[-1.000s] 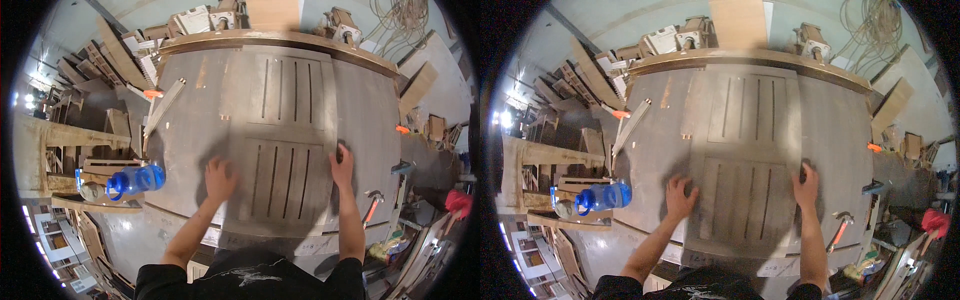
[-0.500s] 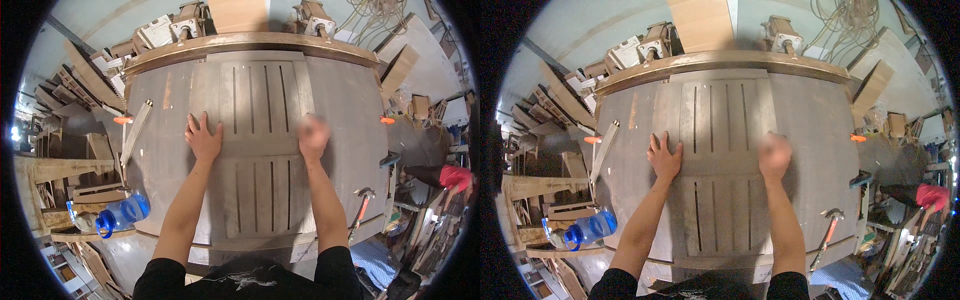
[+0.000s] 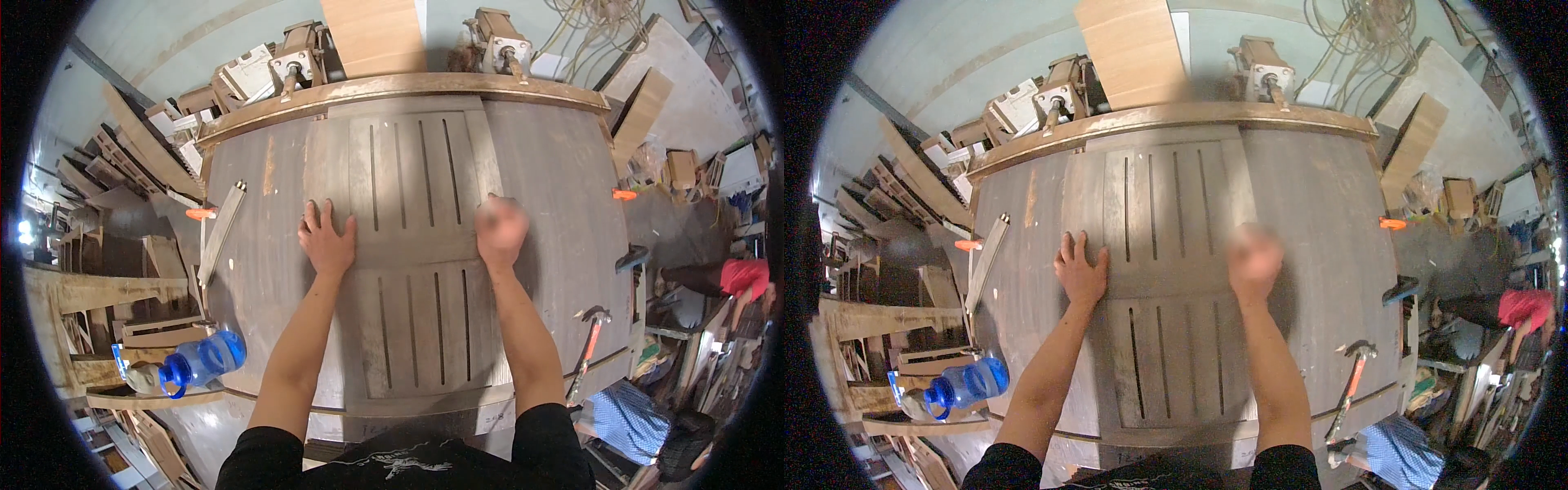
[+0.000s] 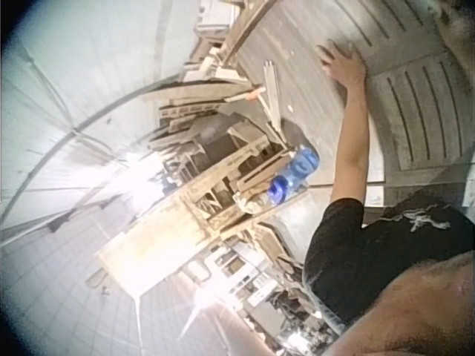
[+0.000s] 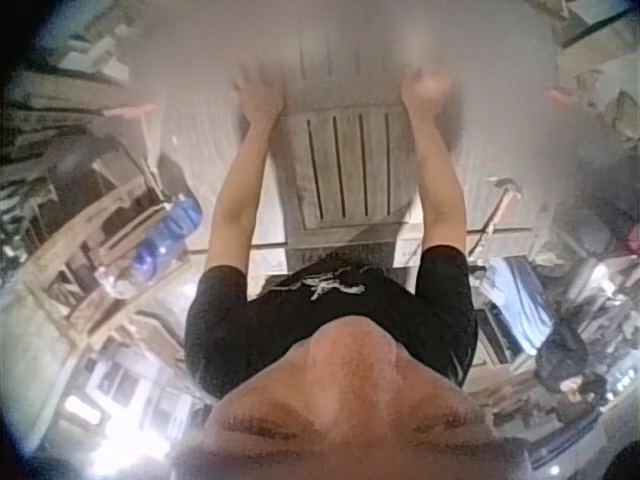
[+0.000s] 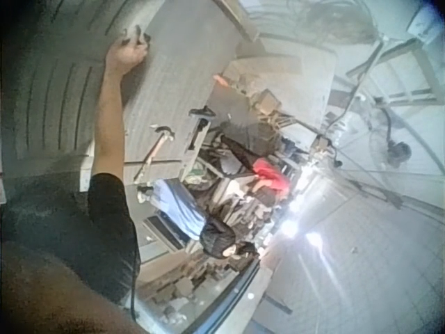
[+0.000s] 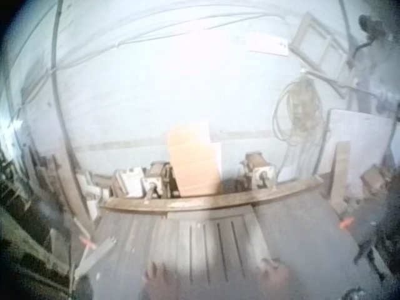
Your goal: The person hammers wooden slats into a door frame using a hammer and then stacks the finished wooden door panel onto a pile of panels by hand.
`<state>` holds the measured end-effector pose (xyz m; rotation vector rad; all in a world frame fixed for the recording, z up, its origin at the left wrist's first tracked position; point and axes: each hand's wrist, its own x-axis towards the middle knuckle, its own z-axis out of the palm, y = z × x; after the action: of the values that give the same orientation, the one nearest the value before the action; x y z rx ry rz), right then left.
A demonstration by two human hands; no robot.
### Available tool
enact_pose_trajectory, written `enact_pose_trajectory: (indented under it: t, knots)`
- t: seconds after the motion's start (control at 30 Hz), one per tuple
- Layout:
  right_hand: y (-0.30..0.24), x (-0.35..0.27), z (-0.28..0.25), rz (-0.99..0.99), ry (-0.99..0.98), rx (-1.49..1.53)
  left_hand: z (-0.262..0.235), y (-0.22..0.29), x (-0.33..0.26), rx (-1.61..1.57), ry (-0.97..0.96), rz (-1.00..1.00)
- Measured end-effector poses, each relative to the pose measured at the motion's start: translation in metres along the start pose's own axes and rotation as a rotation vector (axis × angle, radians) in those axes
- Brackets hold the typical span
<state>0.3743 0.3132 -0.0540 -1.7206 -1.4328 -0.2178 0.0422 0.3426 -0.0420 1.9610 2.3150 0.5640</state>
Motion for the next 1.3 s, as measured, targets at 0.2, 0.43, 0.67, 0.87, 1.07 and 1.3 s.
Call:
enact_pose_trajectory:
  t: [0.2, 0.43, 0.67, 0.87, 1.07, 1.3]
  knots:
    - [-0.014, 0.016, -0.008, -0.062, 0.019, 0.059, 0.000, 0.001, 0.001, 0.006, 0.021, -0.009]
    - [-0.016, 0.011, -0.006, 0.005, 0.042, 0.150, 0.001, -0.002, -0.002, -0.023, 0.031, -0.013]
    - [-0.009, 0.007, -0.003, -0.018, 0.027, 0.085, -0.003, 0.002, 0.000, -0.003, 0.011, -0.006]
    - [-0.021, 0.011, -0.010, -0.018, -0.017, 0.006, -0.004, -0.001, 0.003, 0.072, -0.049, -0.059]
    - [0.005, -0.016, -0.048, 0.162, -0.438, 0.040, -0.024, -0.014, -0.001, 0.046, -0.298, 0.043]
    - [-0.017, -0.151, -0.174, 0.241, -0.575, -0.043, -0.057, -0.087, -0.148, -0.051, -0.240, 0.188]
